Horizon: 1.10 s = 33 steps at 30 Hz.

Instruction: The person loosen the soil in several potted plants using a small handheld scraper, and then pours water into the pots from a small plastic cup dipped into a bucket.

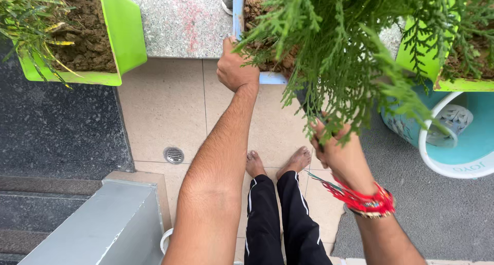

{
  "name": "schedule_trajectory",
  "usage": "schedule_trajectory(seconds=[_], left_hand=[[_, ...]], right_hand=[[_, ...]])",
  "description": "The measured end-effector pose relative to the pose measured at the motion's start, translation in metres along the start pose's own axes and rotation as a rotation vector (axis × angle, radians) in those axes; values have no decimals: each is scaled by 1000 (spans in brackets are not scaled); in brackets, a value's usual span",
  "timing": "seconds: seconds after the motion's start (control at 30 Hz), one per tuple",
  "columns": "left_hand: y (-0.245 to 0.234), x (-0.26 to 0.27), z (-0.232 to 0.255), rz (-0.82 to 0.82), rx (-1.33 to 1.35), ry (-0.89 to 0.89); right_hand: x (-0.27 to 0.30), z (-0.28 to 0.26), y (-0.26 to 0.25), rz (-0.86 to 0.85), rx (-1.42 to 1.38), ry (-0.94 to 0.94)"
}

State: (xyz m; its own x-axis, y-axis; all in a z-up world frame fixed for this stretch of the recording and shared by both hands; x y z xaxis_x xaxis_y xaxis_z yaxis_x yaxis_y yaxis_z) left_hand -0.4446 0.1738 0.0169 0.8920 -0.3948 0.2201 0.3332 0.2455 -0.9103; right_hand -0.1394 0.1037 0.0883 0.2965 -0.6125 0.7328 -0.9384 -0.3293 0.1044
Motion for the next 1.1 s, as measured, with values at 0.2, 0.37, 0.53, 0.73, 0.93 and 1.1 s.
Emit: schedule_trajectory(seconds=[0.2,0.37,0.53,0.73,0.93,1.1], left_hand=[[-5,3,7,74,28,105],[-1,2,8,18,-23,44],[-5,5,9,55,-3,72],[-7,2,10,76,-18,57],[-1,1,9,23,-7,45],[-4,5,13,11,-50,49]], right_hand=[[-13,-44,-36,64,1011,-229],[-64,-61,-6,55,1012,-463],[-81,-71,7,10,981,-623],[-90,-75,-10,-35,851,-685],[-18,-106,7,-215,1515,-1135],[-24,-141,-27,-255,1191,-446]])
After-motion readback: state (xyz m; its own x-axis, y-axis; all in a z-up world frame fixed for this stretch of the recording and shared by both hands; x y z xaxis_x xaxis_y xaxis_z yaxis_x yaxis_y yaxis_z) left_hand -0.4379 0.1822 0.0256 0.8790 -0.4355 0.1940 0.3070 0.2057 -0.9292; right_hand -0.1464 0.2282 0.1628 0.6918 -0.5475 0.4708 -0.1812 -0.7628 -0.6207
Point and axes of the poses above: each hand's wrist, its own x-axis away from the middle knuckle, its own y-axis out of the palm, z = x × y, the point moved 8 cm from there along -x, towards the middle knuckle, and after that the axes turned 8 degrees about -y, right-handed, at the moved point
